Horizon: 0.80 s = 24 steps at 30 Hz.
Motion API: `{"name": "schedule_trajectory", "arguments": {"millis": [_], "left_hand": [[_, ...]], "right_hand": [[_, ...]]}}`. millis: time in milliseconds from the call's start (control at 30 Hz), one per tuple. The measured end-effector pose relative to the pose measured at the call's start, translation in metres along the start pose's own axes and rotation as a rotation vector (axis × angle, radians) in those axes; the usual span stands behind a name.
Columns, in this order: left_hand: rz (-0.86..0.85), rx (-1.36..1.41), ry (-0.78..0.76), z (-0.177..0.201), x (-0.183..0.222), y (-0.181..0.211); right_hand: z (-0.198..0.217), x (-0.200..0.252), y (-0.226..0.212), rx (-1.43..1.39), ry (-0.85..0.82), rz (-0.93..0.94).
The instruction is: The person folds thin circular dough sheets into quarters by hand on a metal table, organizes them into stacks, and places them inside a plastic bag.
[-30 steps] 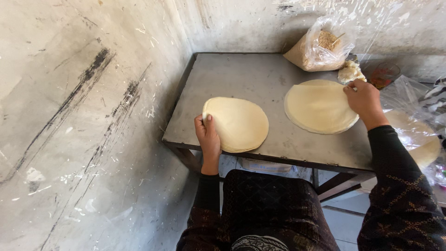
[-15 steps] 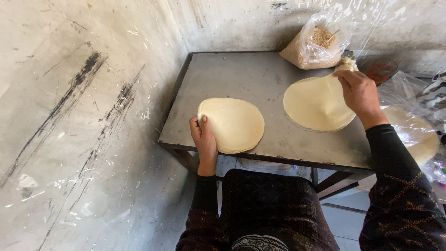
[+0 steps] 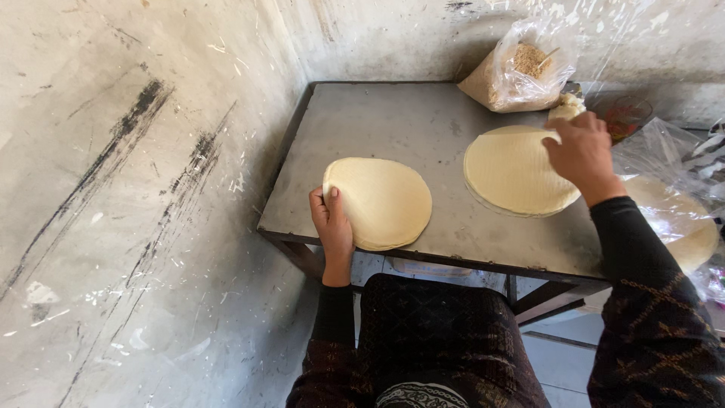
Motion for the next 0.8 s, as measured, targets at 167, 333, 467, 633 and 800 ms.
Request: {"name": "schedule_trajectory", "arguments": {"millis": [167,333,467,633,800], "left_hand": [[-0.019,-0.007,0.002,-0.002,-0.001,0.009],[-0.015,0.010,0.003,-0.002,0.001,0.008],[-0.014,0.041,0.008,-0.002,0.000,0.002],[-0.010,0.041,0.025,-0.002,0.001,0.001],[-0.039,0.006,0.006,-0.002,0.001,0.003]], "right_hand": [[-0.015,-0.007,-0.034,-0.042,0.038,0.092],[-0.016,-0.004,-0.046,-0.015,0.105,0.199],[-0.008,0.006,-0.044,-0.137,-0.039,0.196],[-0.009,0.006,-0.040,-0.163,-0.085,0.187],[-0.006,0.006,-0.042,-0.366,-0.099,0.159]]}}
Point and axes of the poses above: each hand's wrist, its own x-axis away from the middle knuckle, its own z-axis out of the back of the hand, y = z × x, the point moved 6 cm from there along -x, towards the middle knuckle, and after that the axes turned 14 degrees about -z, right-handed, at the moved point
